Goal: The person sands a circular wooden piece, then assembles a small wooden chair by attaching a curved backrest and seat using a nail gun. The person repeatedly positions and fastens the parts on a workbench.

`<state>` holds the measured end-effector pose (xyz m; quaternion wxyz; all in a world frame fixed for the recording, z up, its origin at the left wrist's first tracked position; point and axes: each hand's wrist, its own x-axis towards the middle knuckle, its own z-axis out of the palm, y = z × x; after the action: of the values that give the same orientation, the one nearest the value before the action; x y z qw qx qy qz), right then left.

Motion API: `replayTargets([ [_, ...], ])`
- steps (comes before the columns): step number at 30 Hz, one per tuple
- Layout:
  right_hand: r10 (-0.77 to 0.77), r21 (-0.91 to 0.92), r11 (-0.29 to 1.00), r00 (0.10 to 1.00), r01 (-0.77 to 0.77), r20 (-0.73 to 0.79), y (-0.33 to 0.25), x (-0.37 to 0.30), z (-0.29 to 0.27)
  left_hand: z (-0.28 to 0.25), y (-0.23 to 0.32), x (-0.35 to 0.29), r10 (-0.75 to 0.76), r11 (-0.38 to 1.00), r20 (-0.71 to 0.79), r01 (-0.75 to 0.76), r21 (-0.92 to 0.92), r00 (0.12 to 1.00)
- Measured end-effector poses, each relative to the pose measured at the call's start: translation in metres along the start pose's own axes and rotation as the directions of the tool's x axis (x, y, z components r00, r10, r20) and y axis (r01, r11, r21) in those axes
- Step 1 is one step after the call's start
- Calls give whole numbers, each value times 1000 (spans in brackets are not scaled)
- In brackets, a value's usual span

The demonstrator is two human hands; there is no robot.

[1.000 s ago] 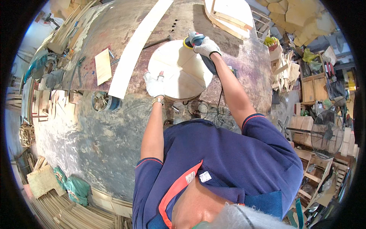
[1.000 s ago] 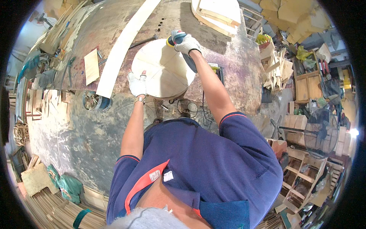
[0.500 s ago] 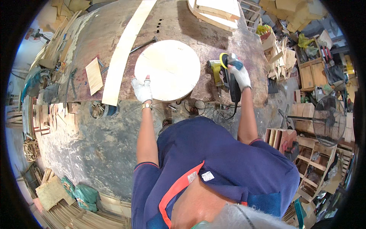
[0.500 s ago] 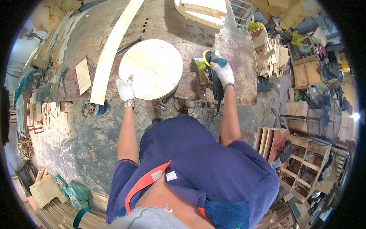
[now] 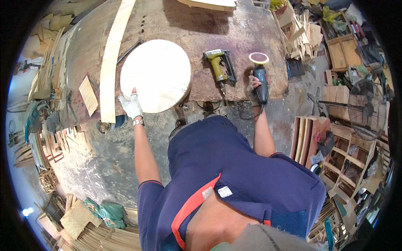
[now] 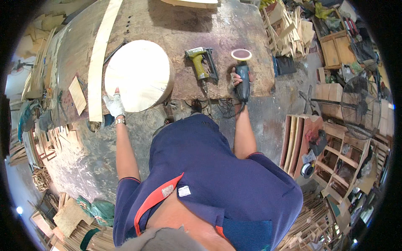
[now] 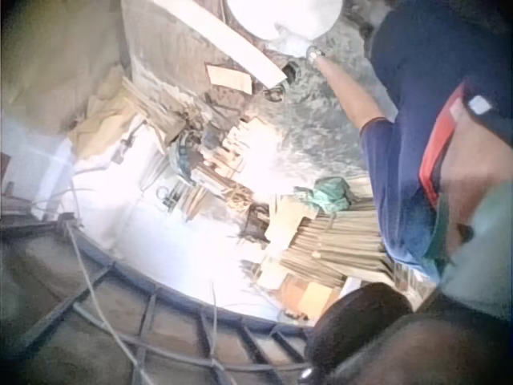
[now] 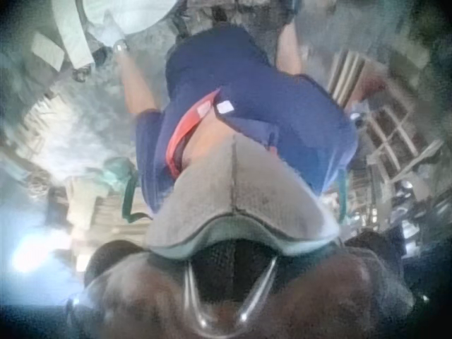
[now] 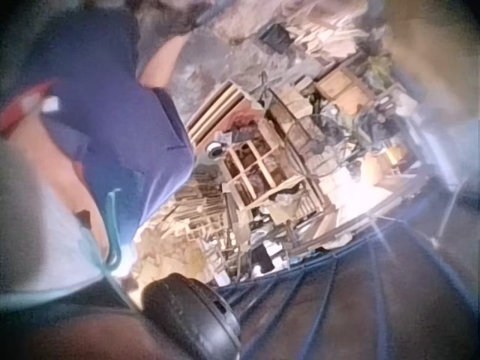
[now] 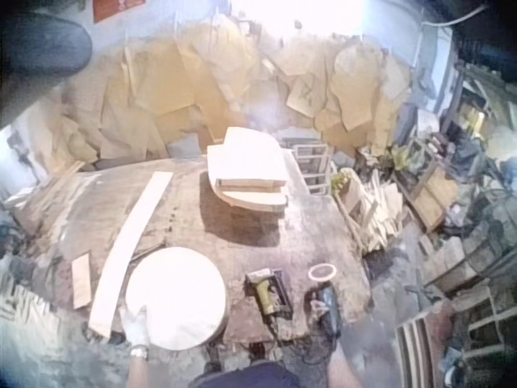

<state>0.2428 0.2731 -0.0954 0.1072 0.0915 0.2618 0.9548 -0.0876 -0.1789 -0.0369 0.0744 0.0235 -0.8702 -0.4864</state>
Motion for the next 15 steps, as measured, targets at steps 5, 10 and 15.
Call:
replayTargets([
  [5,-256,-483,875,851,3,-458,19,-15,-1,-2,-10,5,-7,999,13,6,37,1000],
  [10,-877,-894,185,343,-408,-338,42,-27,-11,-3,-21,10,-53,992,60,59,-111,997],
  [15,-869,-769,-347,493,-536,49,-10,10,11,-2,-7,-13,-104,989,36,107,-100,994],
])
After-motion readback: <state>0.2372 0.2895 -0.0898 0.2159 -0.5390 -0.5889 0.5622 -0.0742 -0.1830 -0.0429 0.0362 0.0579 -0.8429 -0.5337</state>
